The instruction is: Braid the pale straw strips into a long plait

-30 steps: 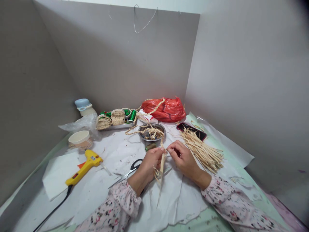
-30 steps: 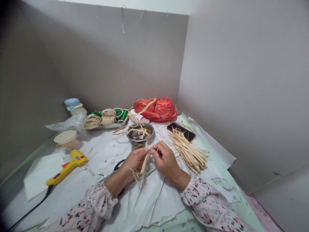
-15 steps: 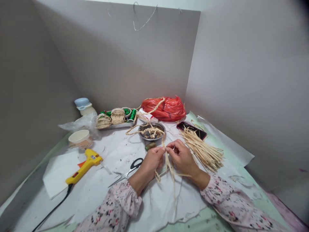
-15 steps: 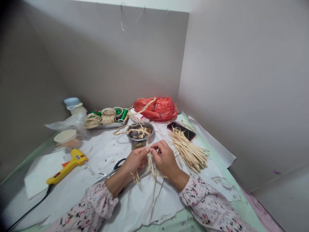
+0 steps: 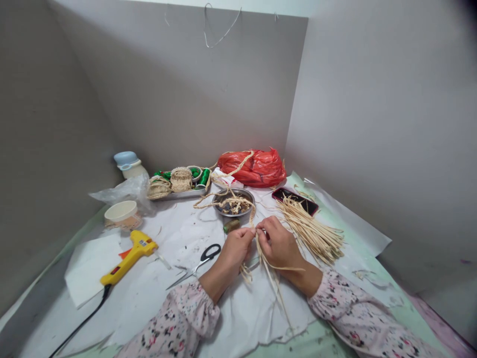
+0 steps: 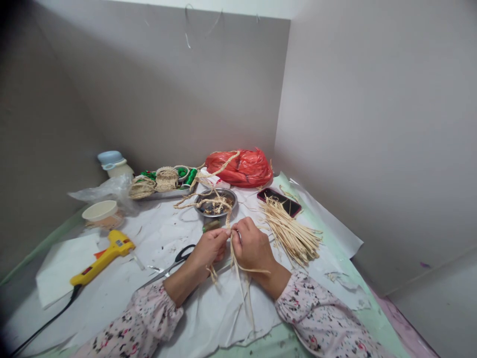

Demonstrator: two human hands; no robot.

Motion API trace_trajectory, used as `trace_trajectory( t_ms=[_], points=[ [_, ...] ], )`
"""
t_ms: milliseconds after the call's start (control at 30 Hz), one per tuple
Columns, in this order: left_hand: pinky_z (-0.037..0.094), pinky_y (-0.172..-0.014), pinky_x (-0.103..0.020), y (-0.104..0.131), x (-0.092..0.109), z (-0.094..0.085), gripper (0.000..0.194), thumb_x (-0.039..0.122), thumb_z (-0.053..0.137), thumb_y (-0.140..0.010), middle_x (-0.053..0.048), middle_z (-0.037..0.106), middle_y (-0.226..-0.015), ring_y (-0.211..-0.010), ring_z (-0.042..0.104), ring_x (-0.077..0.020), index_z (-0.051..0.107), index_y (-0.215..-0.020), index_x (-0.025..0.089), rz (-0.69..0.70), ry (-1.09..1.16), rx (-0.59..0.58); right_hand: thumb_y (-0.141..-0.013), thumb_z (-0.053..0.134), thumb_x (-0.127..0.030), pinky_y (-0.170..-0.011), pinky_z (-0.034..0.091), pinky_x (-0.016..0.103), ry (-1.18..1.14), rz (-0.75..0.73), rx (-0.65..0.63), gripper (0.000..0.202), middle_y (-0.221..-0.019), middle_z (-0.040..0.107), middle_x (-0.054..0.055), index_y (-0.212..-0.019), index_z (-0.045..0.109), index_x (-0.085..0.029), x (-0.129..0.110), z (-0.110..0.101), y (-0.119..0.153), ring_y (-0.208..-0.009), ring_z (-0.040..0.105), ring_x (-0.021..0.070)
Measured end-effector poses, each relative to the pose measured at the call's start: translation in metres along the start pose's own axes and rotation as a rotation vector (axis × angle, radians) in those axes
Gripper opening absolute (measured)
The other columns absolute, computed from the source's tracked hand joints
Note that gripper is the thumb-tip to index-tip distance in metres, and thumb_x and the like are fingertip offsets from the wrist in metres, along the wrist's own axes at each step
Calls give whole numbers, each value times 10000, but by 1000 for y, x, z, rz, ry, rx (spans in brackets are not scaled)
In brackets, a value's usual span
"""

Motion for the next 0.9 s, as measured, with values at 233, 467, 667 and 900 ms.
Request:
trace_trajectory(
  t_ms=[233,467,667,900],
  points=[
    [104,-398,-205,3,7,1,378,502,678,-698,115,244,-441,-373,159,-28,504,-643,172,7,29,40,-838,489,-138,-816,467,380,-35,-82,126,149,-952,571,104,-942,587,-183,-5,-10,-4,-934,552,237],
    [109,-391,-204,4,9,1,383,502,683,-688,116,248,-440,-368,162,-28,495,-625,175,-7,52,36,-830,531,-191,-672,450,306,-24,-54,64,70,-770,596,41,-888,571,-197,-6,-9,1,-734,568,188],
    [120,-391,-200,1,5,-1,358,491,679,-692,110,274,-451,-377,186,-32,552,-669,157,-1,35,31,-837,534,-180,-628,447,268,-99,31,2,145,-773,651,20,-966,601,-190,-4,-3,2,-660,596,153],
    [112,-398,-202,3,8,-1,372,502,684,-686,113,261,-443,-376,168,-29,528,-656,166,14,34,72,-847,531,-202,-542,441,237,-236,177,-30,142,-672,647,-13,-976,590,-196,-4,-1,2,-530,575,127]
  ],
)
Point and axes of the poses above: each hand's wrist, its own y-axis away from the middle knuckle, its own z-axis out of the palm, x = y × z, the point moved 3 cm from there along -y, towards the middle knuckle
